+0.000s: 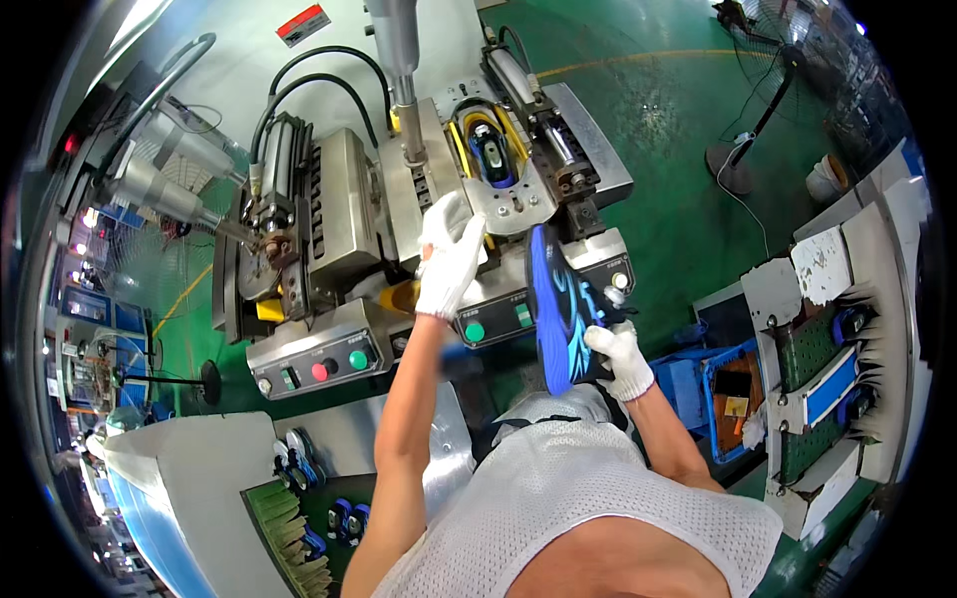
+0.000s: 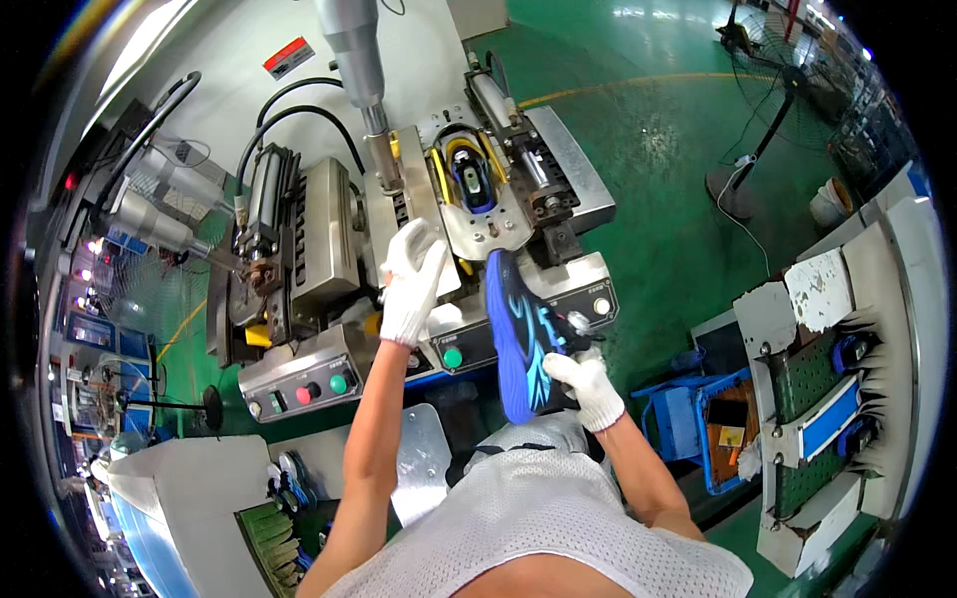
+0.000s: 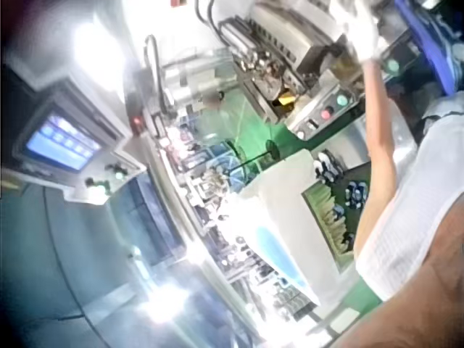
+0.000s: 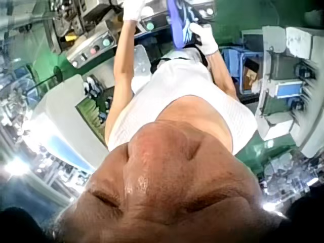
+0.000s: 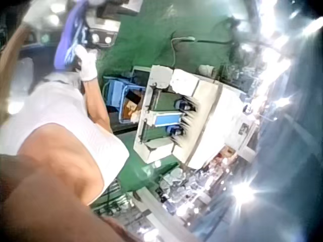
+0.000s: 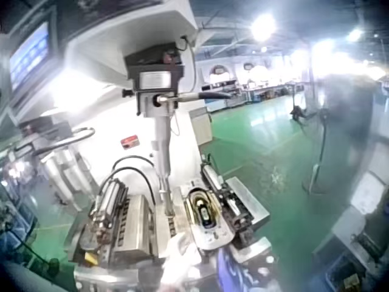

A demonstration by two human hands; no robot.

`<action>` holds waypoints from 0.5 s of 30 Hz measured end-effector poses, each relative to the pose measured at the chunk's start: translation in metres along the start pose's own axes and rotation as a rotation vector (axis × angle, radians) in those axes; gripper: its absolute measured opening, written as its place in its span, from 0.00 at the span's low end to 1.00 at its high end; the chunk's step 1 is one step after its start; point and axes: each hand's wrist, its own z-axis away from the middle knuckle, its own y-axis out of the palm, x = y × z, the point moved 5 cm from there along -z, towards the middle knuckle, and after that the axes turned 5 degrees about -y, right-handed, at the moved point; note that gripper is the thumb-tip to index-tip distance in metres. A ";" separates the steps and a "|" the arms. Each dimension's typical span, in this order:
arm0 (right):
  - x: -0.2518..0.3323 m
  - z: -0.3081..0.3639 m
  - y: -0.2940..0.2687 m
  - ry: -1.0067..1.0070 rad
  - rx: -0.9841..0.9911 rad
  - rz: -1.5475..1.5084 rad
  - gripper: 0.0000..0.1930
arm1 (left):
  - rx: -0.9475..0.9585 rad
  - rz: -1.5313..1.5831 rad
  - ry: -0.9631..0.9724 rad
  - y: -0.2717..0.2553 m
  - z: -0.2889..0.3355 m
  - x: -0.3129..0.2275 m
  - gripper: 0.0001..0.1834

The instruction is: The person repeatedly places blue and black sneaker uppers into a machine jig, presses a green button to activate the machine, and then removes the processed shoes. The shoes are then placed onto a metal rack. This cycle is repeated multiple times.

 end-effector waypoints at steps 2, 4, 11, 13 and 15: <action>0.005 -0.001 -0.024 -0.071 -0.102 -0.118 0.10 | 0.049 -0.151 -0.104 0.003 -0.043 0.023 0.38; 0.015 -0.012 -0.078 -0.161 -0.172 -0.043 0.14 | -0.017 -0.207 -0.222 0.102 -0.097 0.041 0.39; 0.053 -0.007 -0.081 -0.133 -0.305 -0.206 0.23 | -0.147 -0.494 -0.265 0.150 -0.217 0.130 0.36; 0.051 -0.007 -0.086 -0.108 -0.333 -0.198 0.30 | -0.136 -0.625 -0.324 0.161 -0.228 0.127 0.35; 0.041 -0.014 -0.092 -0.044 -0.320 -0.130 0.29 | -0.061 -0.626 -0.467 0.151 -0.248 0.135 0.34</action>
